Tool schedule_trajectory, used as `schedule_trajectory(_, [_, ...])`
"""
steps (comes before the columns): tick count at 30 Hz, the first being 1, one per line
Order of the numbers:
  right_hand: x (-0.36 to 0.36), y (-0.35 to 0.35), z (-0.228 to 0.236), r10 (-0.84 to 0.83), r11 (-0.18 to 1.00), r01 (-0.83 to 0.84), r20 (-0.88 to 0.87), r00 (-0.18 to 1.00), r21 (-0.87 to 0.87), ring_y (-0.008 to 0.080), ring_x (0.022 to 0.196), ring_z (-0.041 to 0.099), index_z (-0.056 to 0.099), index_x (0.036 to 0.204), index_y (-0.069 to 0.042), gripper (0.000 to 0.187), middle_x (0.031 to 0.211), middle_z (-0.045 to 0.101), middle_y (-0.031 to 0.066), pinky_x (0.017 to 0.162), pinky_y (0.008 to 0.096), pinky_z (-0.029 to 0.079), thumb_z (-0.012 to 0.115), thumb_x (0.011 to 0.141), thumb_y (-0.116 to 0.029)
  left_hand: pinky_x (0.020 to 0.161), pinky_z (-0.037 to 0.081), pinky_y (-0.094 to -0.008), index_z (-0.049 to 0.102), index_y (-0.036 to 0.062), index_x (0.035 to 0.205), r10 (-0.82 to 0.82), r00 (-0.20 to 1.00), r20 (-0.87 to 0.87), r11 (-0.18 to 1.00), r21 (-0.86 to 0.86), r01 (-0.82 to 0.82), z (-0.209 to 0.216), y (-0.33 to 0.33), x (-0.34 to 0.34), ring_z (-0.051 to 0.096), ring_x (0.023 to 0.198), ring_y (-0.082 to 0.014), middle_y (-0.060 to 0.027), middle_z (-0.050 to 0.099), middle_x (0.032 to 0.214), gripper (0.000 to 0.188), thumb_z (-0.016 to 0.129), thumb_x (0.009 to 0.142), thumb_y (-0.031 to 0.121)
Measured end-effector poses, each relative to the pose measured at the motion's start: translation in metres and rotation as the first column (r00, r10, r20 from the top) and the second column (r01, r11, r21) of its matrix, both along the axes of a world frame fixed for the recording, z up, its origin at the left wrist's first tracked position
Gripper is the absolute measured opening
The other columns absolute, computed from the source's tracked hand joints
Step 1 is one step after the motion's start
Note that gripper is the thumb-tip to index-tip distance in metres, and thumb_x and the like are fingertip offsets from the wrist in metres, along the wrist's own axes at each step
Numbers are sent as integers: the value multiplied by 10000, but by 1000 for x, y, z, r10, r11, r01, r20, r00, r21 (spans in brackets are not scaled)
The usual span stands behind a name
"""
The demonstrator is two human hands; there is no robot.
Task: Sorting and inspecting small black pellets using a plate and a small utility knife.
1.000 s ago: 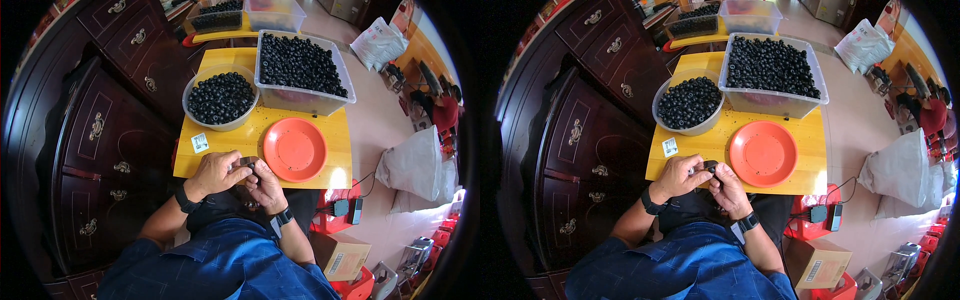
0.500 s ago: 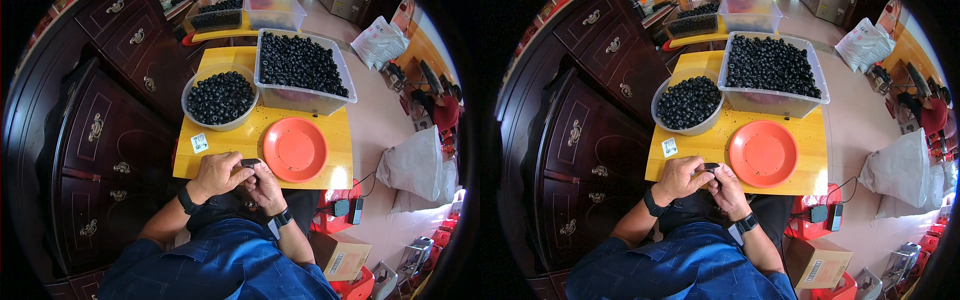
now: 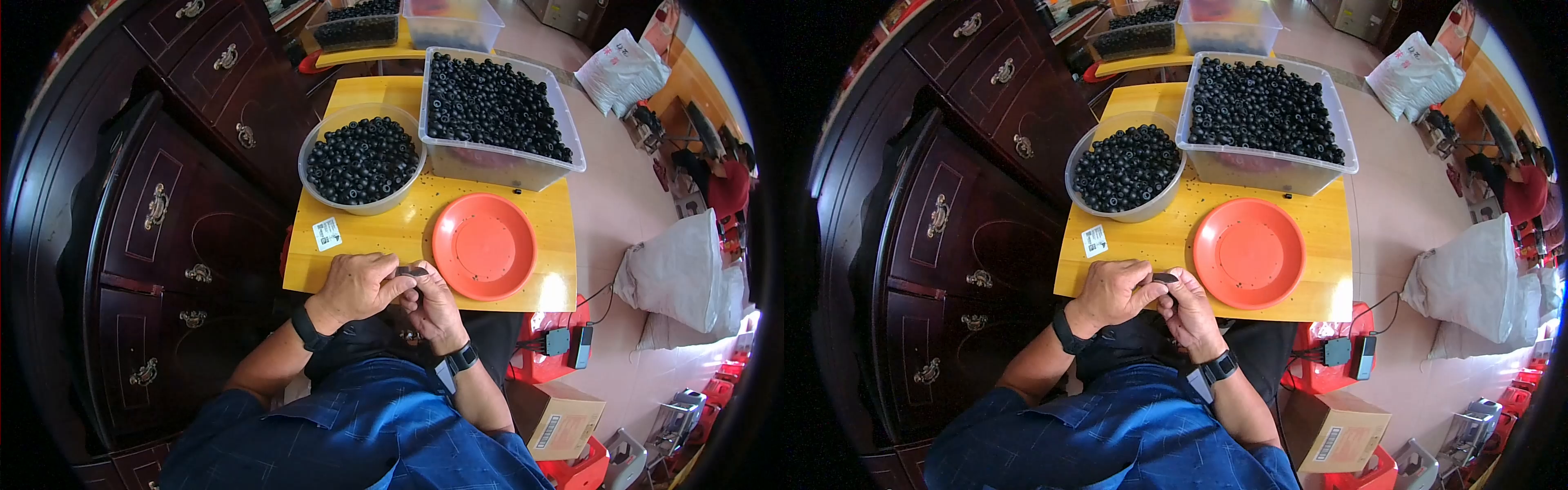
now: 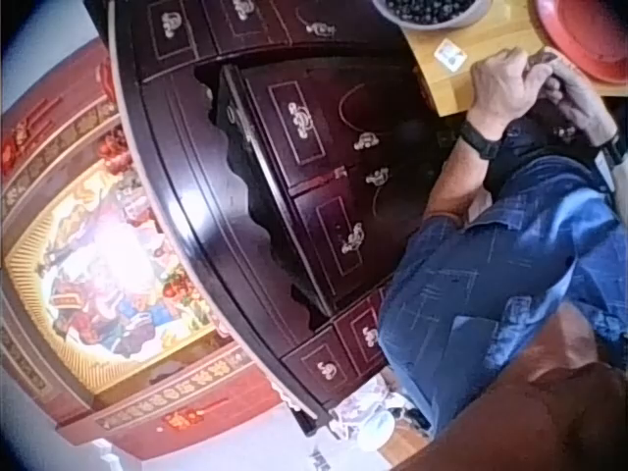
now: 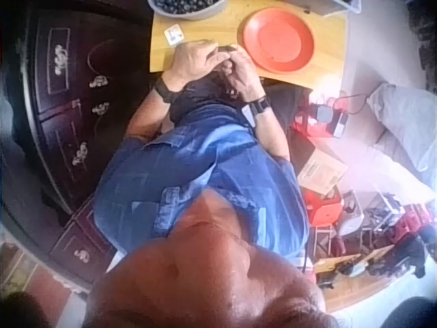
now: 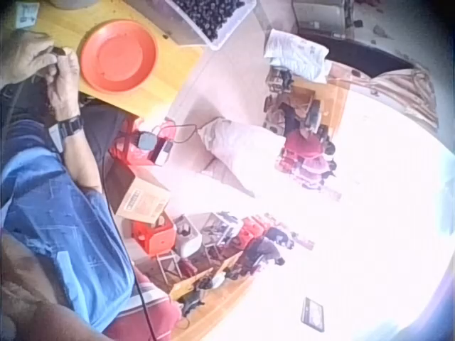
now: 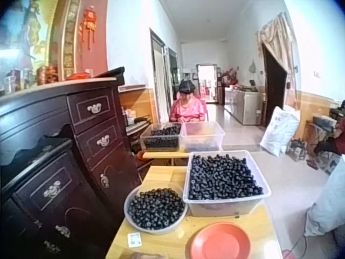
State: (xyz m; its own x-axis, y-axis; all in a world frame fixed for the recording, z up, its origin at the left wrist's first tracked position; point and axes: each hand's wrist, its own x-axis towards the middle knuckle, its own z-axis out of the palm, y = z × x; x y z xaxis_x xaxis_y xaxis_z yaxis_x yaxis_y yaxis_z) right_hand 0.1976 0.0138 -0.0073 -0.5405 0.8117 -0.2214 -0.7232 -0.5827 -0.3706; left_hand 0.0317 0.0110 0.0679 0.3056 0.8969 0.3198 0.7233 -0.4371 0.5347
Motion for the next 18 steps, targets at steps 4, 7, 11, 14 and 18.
schedule_trajectory(4, [-1,0,4,2,999,-2,0,1000,-38,64,640,499,562,973,-84,128,849,580,-3,536,194,429,593,1004,-204,541,474,-382,580,50,756,1,999,46,996,-87,3,-1,0,-4,631,602,-285,-95,609,662,355,699,899,352])
schedule_trajectory(7, [-1,1,3,18,997,-18,-3,1000,-78,64,636,498,575,993,-83,139,855,588,-1,534,198,430,590,1007,-221,545,472,-348,632,43,842,31,989,142,993,-116,-15,2,-1,-2,625,591,-254,-86,606,666,259,732,886,277])
schedule_trajectory(11, [-2,2,2,55,996,-55,2,998,-70,63,635,495,594,1038,-88,170,864,597,-4,534,197,421,576,1016,-255,554,480,-331,665,51,982,8,966,257,991,-131,27,1,1,-2,632,593,-226,-57,614,680,220,757,853,204])
schedule_trajectory(14, [-3,1,0,81,994,-80,7,997,-79,64,640,496,597,1052,-87,196,870,596,-8,541,199,422,563,1023,-278,557,479,-325,655,46,922,6,971,240,976,-214,47,-2,3,-5,621,589,-219,-64,616,684,176,749,844,172])
schedule_trajectory(18, [-4,1,-3,100,982,-99,-4,995,-162,72,653,500,596,1058,-81,230,874,591,-4,546,209,428,548,1028,-304,554,481,-350,609,43,819,-21,996,86,987,-158,35,16,19,-11,626,582,-246,-91,613,663,165,735,841,148])
